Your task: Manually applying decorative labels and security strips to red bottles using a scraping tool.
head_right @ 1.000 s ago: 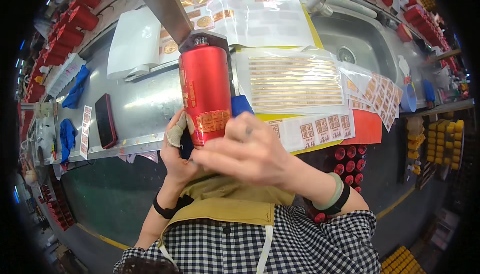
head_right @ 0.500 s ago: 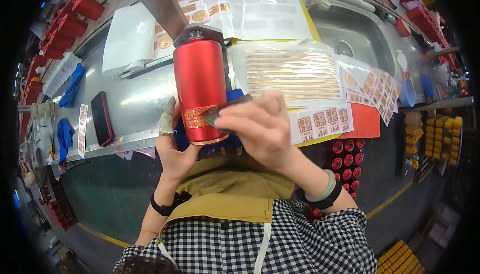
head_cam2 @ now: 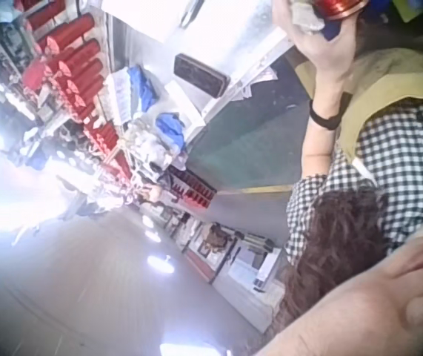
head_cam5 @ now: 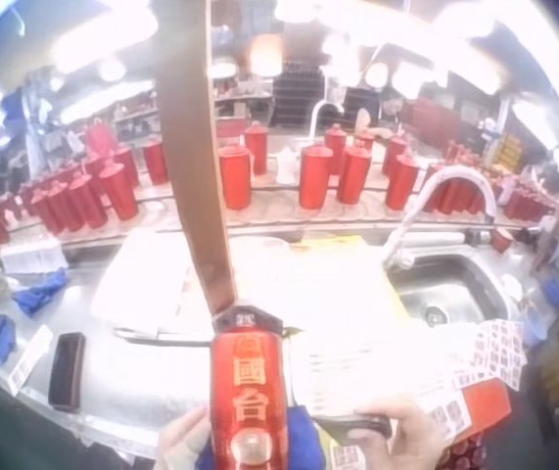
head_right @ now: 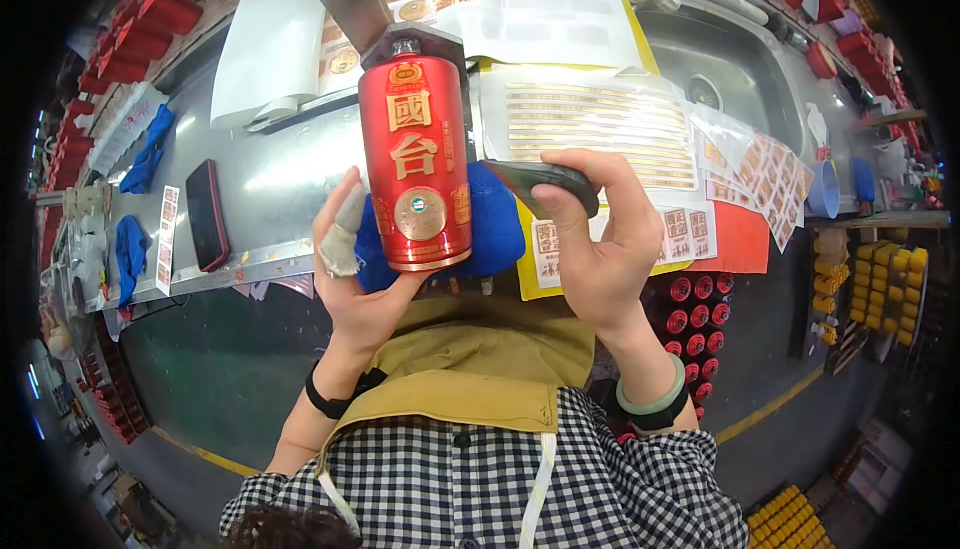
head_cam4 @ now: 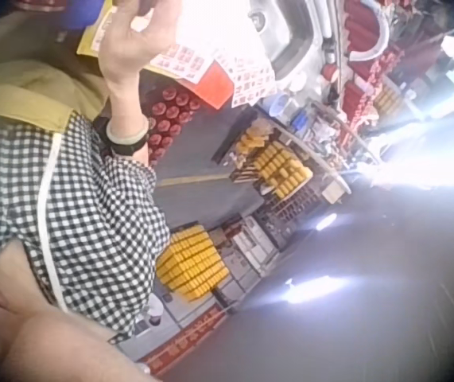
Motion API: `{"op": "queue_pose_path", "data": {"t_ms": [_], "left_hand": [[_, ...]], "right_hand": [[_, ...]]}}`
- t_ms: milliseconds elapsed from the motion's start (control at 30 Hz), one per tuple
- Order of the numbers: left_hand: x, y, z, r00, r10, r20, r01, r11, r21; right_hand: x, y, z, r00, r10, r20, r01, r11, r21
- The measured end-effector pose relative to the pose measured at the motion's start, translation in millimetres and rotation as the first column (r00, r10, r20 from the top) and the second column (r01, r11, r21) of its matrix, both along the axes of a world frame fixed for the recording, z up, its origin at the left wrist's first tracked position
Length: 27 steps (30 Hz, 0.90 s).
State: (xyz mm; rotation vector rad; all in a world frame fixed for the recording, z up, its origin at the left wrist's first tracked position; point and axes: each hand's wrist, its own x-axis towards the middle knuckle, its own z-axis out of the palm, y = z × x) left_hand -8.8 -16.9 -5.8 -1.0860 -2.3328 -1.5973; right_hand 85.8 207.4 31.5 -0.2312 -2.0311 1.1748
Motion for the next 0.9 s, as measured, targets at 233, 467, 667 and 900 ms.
{"op": "queue_pose_path", "data": {"t_ms": [233,467,667,900], "left_hand": [[3.0,-11.4,-21.5,0.970,0.092,-0.224,-0.113,0.990,-0.086],[9.1,-15.6,-16.0,0.993,0.085,-0.076,-0.095,0.986,-0.135],[1.9,-2.8,6.0,0.952,-0.118,0.283,0.098,0.992,0.085],[5.0,4.6,13.4,0.800,-0.242,0.549,0.141,0.965,0.219]], "right_hand": [[5.2,-8.2,-4.9,0.997,-0.011,0.076,0.013,1.000,-0.020],[3.9,-15.6,-2.8,0.996,-0.002,0.088,0.006,0.999,-0.047],[8.4,-16.8,-6.6,0.996,-0.023,0.081,0.027,0.998,-0.058],[11.7,-16.1,-9.3,0.996,-0.031,0.082,0.039,0.995,-0.089]]}}
